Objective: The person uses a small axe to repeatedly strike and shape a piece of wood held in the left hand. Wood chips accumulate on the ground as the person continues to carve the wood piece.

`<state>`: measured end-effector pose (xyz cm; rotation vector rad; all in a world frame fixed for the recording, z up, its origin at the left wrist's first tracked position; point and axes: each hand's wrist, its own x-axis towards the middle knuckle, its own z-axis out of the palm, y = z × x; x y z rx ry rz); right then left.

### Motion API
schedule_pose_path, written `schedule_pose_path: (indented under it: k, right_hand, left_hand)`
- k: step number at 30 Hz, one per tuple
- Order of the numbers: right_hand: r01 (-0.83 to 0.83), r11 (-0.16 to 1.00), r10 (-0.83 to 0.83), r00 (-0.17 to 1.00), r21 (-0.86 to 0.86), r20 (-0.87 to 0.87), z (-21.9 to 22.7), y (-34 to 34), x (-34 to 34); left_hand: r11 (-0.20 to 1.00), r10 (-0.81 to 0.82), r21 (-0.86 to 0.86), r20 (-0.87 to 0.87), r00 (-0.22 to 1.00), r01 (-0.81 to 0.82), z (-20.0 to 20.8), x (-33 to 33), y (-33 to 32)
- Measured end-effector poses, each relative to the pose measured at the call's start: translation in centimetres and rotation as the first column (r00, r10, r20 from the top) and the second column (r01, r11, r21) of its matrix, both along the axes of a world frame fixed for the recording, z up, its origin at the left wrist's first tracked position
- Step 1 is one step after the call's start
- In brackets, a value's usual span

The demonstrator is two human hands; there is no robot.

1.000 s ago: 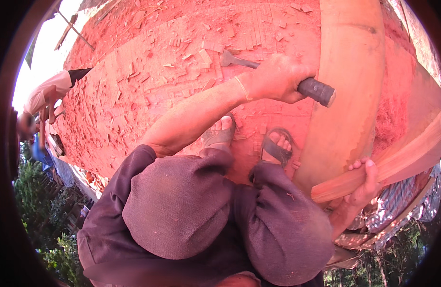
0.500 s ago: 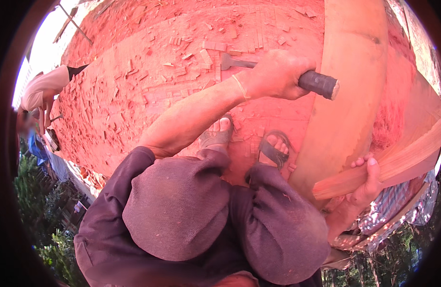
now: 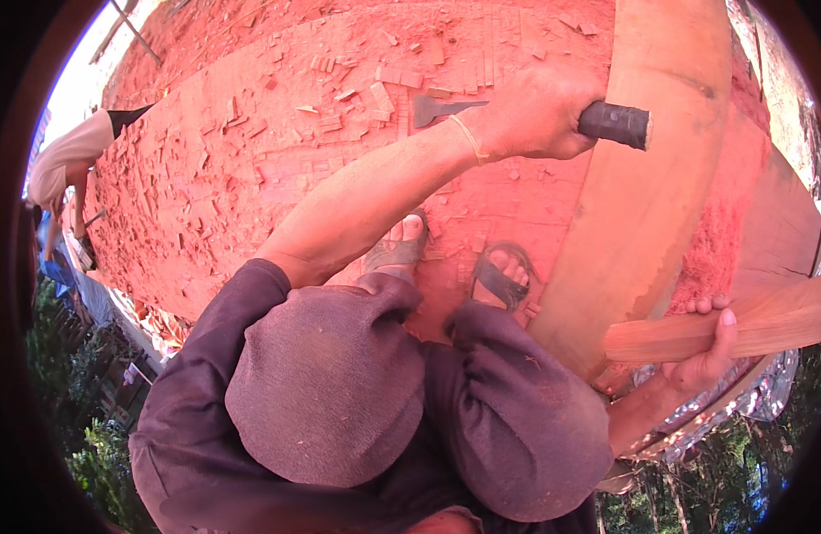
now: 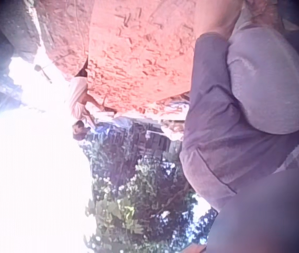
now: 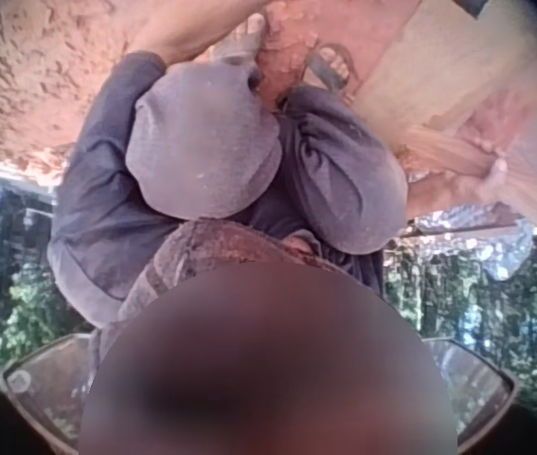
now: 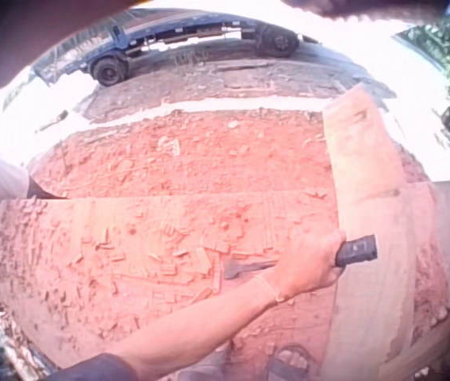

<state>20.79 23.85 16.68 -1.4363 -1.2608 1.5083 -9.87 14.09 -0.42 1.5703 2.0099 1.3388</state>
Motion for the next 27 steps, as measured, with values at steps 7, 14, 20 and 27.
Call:
schedule_pose_path:
  k: [7, 14, 20, 27]
  right_hand:
    - [-0.268, 0.962, 0.273, 0.946, -0.054, 0.173, -4.0, -3.8, -5.5]
    - [-0.361, 0.932, 0.359, 0.905, -0.035, 0.229, -2.5, -2.2, -3.4]
    - [0.074, 0.996, -0.085, 0.97, -0.059, -0.227, -1.5, -2.1, -8.9]
    - [-0.435, 0.884, 0.467, 0.838, -0.171, 0.282, -7.9, -5.2, -2.3]
  left_hand:
    - [1.0, 0.02, -0.021, -0.053, 0.998, -0.021, 0.2, 0.1, -0.5]
    - [0.995, 0.018, -0.095, -0.104, 0.994, -0.028, 0.1, -0.6, -1.4]
    - [0.998, 0.055, 0.028, -0.097, 0.994, -0.053, -0.3, -0.4, -1.6]
    - [0.991, 0.014, -0.129, -0.114, 0.993, -0.028, -1.1, -0.6, -2.8]
